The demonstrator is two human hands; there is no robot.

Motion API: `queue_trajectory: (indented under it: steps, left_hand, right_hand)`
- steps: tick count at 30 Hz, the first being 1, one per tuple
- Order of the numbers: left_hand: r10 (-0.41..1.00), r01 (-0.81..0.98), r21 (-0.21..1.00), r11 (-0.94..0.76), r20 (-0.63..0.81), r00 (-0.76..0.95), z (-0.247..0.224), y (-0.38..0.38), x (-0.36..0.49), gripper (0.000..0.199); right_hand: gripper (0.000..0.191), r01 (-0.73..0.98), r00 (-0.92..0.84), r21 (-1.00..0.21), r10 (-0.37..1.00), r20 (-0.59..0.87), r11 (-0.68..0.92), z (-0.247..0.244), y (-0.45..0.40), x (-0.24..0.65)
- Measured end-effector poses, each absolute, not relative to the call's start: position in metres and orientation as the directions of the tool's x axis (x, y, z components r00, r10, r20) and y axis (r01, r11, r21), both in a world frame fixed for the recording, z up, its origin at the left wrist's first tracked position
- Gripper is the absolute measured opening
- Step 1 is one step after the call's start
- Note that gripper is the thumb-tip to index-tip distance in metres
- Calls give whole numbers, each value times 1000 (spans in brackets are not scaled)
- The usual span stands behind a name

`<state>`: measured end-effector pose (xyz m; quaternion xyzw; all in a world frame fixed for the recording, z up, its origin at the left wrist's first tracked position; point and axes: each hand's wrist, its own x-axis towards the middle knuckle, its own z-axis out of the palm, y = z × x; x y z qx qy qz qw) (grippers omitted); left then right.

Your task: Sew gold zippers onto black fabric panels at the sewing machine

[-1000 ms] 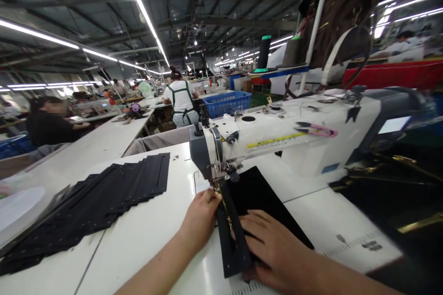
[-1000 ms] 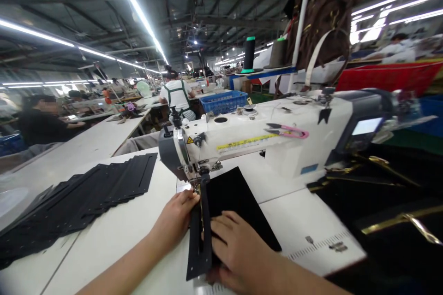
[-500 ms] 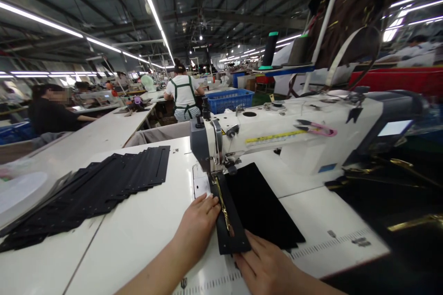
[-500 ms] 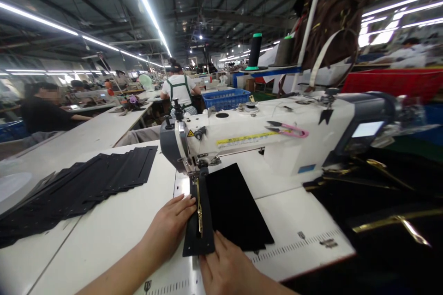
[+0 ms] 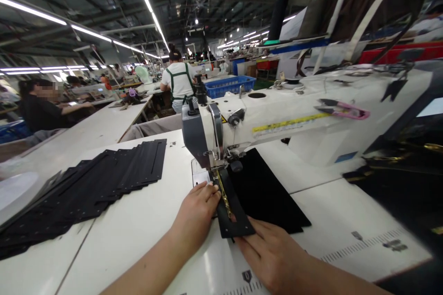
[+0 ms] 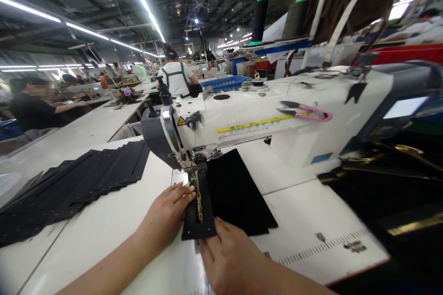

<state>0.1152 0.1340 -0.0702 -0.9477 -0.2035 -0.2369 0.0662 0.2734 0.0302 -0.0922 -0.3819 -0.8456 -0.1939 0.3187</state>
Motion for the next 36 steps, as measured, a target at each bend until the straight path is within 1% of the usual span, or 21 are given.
queue_trajectory:
  steps: [3, 6, 9, 14, 17, 19, 21, 23, 24, 26, 28, 30, 32, 36]
  left_hand:
    - [397, 439, 17, -899, 456, 796, -69, 141, 117, 18]
    - [419, 462, 25, -886, 469, 777, -71, 148, 118, 17]
    - [419, 484, -2, -875, 497, 760, -75, 155, 120, 18]
    - [370, 484, -65, -873, 558, 743, -79, 164, 120, 25]
    - [381, 478, -48, -877, 536, 753, -76, 159, 116, 28]
    - [412, 479, -6, -878, 502, 761, -72, 151, 113, 34]
    - [467, 506, 53, -861, 475, 745, -71, 142, 111, 44]
    - [527, 545, 110, -831, 469, 709, -71, 135, 112, 47]
    - [550, 562, 132, -816, 476, 686, -71, 132, 112, 46]
    - [577, 583, 162, -796, 493, 651, -73, 129, 114, 40]
    - [590, 590, 181, -787, 501, 633, -74, 128, 116, 36]
    - [599, 590, 197, -783, 497, 628, -74, 129, 116, 36]
    - [603, 590, 204, -782, 487, 631, -74, 129, 116, 34]
    - [618, 616, 172, -769, 449, 646, -71, 127, 117, 26]
  right_hand:
    - [27, 763, -521, 83, 535, 665, 641, -92, 39, 275]
    - [25, 772, -534, 79, 577, 618, 631, -88, 46, 277]
    - [22, 775, -542, 76, 598, 590, 627, -86, 54, 279]
    - [18, 800, -520, 66, 635, 571, 596, -89, 64, 280]
    - [17, 799, -465, -43, 662, 588, 599, -87, 64, 281]
    - [18, 802, -403, -128, 686, 605, 584, -82, 63, 282]
    - [20, 830, -344, -157, 712, 612, 536, -77, 65, 283]
    - [20, 863, -311, -170, 767, 561, 475, -71, 72, 284]
    - [18, 869, -308, -189, 800, 515, 457, -68, 78, 284]
    - [14, 845, -334, -271, 850, 407, 461, -62, 90, 287]
    - [12, 793, -390, -346, 854, 344, 501, -58, 103, 291]
    - [12, 753, -437, -377, 838, 326, 539, -55, 111, 296]
    - [12, 747, -446, -377, 833, 327, 548, -54, 115, 298]
    - [16, 784, -344, -397, 866, 362, 477, -59, 120, 297]
